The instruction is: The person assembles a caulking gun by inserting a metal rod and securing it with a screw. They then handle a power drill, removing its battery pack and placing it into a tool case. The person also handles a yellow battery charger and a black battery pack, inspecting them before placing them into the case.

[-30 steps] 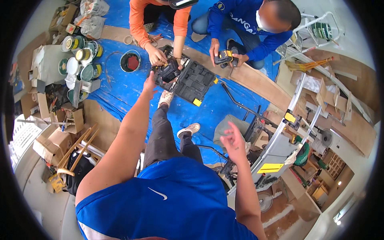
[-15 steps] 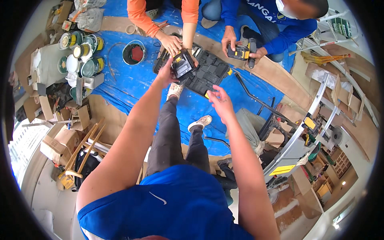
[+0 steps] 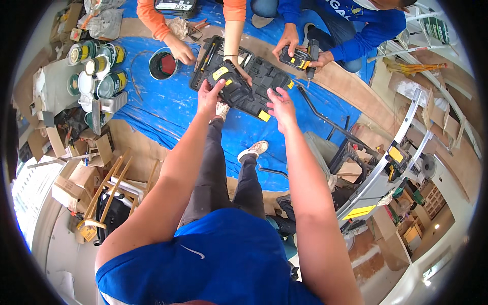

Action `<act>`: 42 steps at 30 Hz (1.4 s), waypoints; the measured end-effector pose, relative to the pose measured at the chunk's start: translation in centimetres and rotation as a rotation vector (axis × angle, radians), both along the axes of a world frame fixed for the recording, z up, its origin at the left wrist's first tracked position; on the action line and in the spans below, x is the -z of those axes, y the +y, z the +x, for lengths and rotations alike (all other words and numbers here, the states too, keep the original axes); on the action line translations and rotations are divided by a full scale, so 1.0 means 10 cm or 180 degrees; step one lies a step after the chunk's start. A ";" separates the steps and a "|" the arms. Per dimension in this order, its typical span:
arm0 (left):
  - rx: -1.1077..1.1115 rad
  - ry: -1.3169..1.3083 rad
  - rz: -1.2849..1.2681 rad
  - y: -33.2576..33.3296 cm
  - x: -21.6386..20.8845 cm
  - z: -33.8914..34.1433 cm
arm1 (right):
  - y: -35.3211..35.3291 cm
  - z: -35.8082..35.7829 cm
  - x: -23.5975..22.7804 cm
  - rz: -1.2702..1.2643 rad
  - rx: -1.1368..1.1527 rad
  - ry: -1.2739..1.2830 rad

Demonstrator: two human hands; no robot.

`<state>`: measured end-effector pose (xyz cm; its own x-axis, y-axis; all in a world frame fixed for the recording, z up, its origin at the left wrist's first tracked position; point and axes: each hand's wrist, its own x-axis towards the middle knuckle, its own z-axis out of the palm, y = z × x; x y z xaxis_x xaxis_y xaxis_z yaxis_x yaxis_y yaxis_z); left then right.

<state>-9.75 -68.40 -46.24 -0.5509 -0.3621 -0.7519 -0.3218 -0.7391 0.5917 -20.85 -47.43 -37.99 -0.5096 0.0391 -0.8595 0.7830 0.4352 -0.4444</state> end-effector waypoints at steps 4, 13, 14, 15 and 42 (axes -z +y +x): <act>-0.0643 0.0185 -0.0084 -0.09 -0.06 0.10 | 0.04 -0.16 0.10 -0.0068 0.0610 0.0026; -0.0673 0.0253 0.0489 -0.70 -0.71 0.41 | 0.24 -1.00 0.51 -0.0353 0.1631 0.0176; -0.0576 0.0386 0.0707 -0.73 -0.82 0.43 | 0.17 -1.09 0.45 -0.0386 0.1713 0.0176; -0.0527 0.0209 0.0899 -0.75 -0.93 0.45 | 0.14 -1.16 0.43 -0.0416 0.1797 0.0179; -0.0132 -0.0173 0.2539 -0.74 -1.20 2.14 | 0.41 -1.21 1.46 -0.1381 0.2381 0.0286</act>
